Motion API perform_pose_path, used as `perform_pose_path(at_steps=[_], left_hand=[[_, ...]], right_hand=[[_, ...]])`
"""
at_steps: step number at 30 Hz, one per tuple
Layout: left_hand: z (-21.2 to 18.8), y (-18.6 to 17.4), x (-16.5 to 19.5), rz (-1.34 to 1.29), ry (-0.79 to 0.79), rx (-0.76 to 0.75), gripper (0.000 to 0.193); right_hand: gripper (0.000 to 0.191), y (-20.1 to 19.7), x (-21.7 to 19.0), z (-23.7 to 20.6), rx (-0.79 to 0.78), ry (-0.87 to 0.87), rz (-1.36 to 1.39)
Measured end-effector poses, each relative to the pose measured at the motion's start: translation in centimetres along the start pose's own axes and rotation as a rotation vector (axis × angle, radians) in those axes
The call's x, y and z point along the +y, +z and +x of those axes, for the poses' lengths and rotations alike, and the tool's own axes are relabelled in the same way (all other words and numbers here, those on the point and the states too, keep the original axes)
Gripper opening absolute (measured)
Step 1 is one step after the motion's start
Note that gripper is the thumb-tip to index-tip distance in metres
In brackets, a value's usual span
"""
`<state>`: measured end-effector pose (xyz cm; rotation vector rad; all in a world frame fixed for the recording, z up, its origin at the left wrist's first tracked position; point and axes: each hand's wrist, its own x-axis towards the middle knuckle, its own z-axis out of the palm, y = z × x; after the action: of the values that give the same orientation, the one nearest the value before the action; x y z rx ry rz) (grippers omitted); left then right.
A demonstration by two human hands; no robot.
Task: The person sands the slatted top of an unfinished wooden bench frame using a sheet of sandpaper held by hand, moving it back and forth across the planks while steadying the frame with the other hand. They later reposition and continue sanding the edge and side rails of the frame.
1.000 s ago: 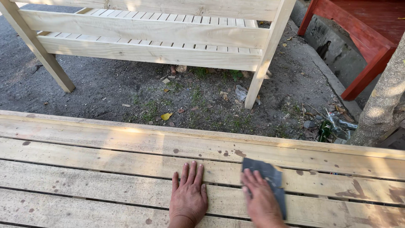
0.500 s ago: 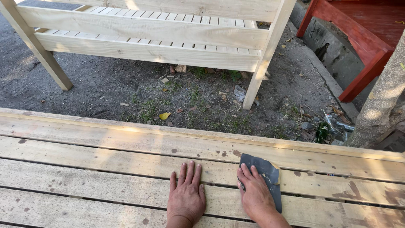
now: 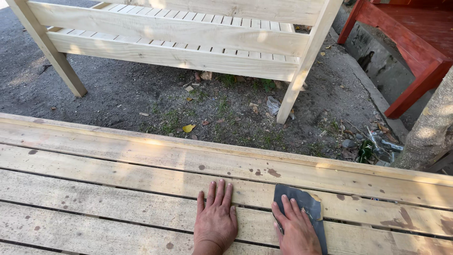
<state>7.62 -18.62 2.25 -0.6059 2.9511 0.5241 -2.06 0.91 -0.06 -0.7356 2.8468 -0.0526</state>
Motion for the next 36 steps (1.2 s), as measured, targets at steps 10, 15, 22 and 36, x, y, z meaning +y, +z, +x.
perform_pose_path(at_steps=[10,15,22,36], left_hand=[[0.1,0.2,-0.2,-0.050,0.030,0.051,0.065],[0.1,0.2,-0.2,-0.053,0.035,0.055,0.064],[0.2,0.4,-0.3,-0.063,0.028,0.058,0.064],[0.2,0.4,-0.3,-0.055,0.035,0.076,0.065]], right_hand=[[0.031,-2.7,-0.6,1.7,0.077,0.153,-0.046],[0.020,-1.2,1.7,1.8,0.287,0.138,0.430],[0.018,-1.1,2.6,2.1,0.193,0.059,0.385],[0.011,-2.3,2.5,4.9,0.176,0.013,0.364]])
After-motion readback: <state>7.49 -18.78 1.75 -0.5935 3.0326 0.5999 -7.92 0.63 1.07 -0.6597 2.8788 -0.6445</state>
